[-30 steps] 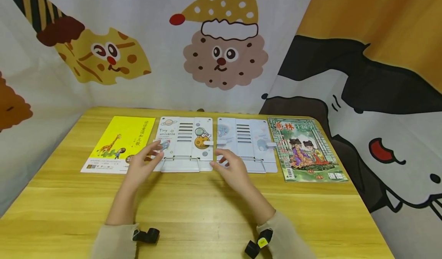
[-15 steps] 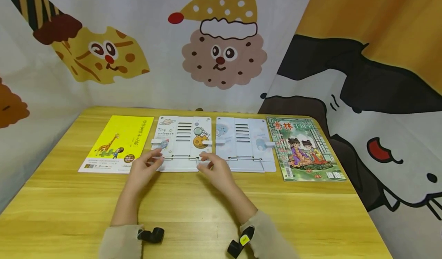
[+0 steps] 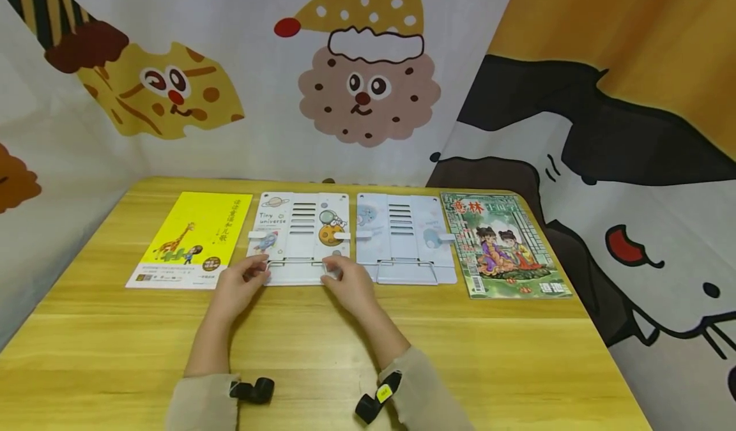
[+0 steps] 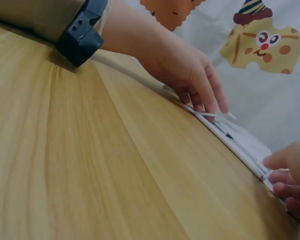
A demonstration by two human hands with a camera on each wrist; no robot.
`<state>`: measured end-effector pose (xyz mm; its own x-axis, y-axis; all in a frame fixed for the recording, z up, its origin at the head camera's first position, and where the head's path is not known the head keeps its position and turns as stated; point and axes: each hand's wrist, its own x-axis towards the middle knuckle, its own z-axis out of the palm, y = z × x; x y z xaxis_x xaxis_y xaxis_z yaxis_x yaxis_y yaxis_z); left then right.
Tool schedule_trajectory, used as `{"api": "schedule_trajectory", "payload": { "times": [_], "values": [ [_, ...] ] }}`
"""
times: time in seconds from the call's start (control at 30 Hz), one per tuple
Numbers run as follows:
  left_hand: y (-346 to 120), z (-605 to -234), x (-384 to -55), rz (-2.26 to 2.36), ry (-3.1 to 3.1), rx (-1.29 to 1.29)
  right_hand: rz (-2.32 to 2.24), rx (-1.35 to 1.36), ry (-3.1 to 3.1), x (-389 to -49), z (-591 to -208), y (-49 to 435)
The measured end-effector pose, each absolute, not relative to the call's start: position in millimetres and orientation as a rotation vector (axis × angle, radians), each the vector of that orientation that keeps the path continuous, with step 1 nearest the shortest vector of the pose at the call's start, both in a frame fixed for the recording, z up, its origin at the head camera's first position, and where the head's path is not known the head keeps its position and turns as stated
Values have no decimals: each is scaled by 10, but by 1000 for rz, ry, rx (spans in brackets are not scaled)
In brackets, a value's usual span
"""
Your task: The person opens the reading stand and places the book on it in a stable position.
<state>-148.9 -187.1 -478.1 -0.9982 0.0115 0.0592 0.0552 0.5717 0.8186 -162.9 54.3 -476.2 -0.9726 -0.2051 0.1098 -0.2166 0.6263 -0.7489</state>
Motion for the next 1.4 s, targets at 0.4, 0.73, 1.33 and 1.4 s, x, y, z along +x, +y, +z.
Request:
{"api": "schedule_trajectory", "payload": {
  "times": [0.4, 0.73, 1.33, 1.4],
  "values": [
    [-1858, -4811, -1529, -1324, -2764, -157, 1200, 360, -2832, -1679, -4798, 486],
    [-1856, -4823, -1537, -1344, -2717, -194, 1256, 359, -2808, -1701, -4821, 495],
    [-1880, -4859, -1530, -1563, -2613, -262, 1379, 394, -2787, -1694, -4828, 504],
    [-1882, -4848, -1521, -1565, -2629, -249, 1402, 395, -2779, -1689, -4834, 510]
  ]
}}
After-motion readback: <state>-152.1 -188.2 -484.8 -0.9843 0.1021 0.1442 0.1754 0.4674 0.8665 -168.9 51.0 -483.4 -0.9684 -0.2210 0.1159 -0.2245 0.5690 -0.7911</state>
